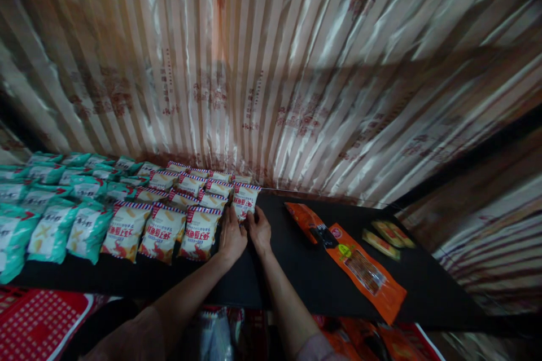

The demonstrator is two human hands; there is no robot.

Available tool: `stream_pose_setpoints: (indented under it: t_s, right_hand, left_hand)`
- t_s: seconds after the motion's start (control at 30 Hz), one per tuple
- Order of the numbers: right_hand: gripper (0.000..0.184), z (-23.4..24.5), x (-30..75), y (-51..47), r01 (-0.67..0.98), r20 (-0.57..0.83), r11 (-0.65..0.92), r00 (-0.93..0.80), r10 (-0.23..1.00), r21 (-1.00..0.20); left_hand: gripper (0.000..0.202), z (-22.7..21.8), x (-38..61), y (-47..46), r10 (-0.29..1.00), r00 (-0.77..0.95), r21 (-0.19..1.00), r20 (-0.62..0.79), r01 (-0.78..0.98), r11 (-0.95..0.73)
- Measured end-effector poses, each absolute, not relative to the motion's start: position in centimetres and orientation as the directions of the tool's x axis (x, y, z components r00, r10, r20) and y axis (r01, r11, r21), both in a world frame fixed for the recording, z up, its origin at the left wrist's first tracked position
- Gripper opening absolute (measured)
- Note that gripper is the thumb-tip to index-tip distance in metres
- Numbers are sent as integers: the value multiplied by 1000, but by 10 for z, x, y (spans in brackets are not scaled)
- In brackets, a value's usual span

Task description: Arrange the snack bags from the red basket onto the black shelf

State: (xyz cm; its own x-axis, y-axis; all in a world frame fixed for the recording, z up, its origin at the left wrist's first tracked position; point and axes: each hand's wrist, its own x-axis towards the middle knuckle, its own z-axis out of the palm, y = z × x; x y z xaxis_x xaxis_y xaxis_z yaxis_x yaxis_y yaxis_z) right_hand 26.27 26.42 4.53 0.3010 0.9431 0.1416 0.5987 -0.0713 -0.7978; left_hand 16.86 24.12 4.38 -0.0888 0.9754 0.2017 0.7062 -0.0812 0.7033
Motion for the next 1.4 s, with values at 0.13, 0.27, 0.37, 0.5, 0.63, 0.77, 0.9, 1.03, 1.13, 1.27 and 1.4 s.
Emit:
stream_pose_setpoints:
  t_s: [0.13,0.27,0.37,0.5,0.63,0.77,0.9,1.03,1.13,1.27,1.4]
  right_hand:
    - [46,43,262,266,607,155,-54,287,945,-793]
    - [45,40,261,266,649,173,-53,280,944,-759]
    - [42,39,260,266,702,199,-48,266,943,-710]
    - [41,39,259,265,725,219,-40,260,940,-687]
    - [42,39,258,265,715,218,-29,251,943,-699]
    - [43,40,259,266,716,189,-30,224,956,-697]
    - [45,40,259,264,701,182,-41,241,953,-712]
    - [48,40,260,260,676,179,-60,279,943,-735]
    - [49,41,260,255,673,200,-48,287,937,-739]
    - [48,41,258,247,687,234,-69,337,912,-723]
    - [46,38,256,239,700,259,-74,357,897,-711]
  left_hand:
    - [63,40,170,238,966,-100,681,239,726,-93]
    - [63,39,169,236,965,-95,652,244,753,-91]
    - [64,41,168,233,966,-79,628,245,772,-96]
    - [66,44,167,228,958,-18,597,287,785,-164]
    - [65,43,167,226,959,8,589,282,788,-180]
    - [62,41,167,228,965,3,586,263,794,-162]
    - [61,41,167,228,964,-1,589,265,792,-161]
    - [62,42,168,225,956,-13,600,292,782,-173]
    - [62,41,169,221,952,-13,605,306,775,-184]
    - [60,39,170,216,954,-3,597,298,780,-184]
    - [59,38,170,208,952,6,579,305,792,-191]
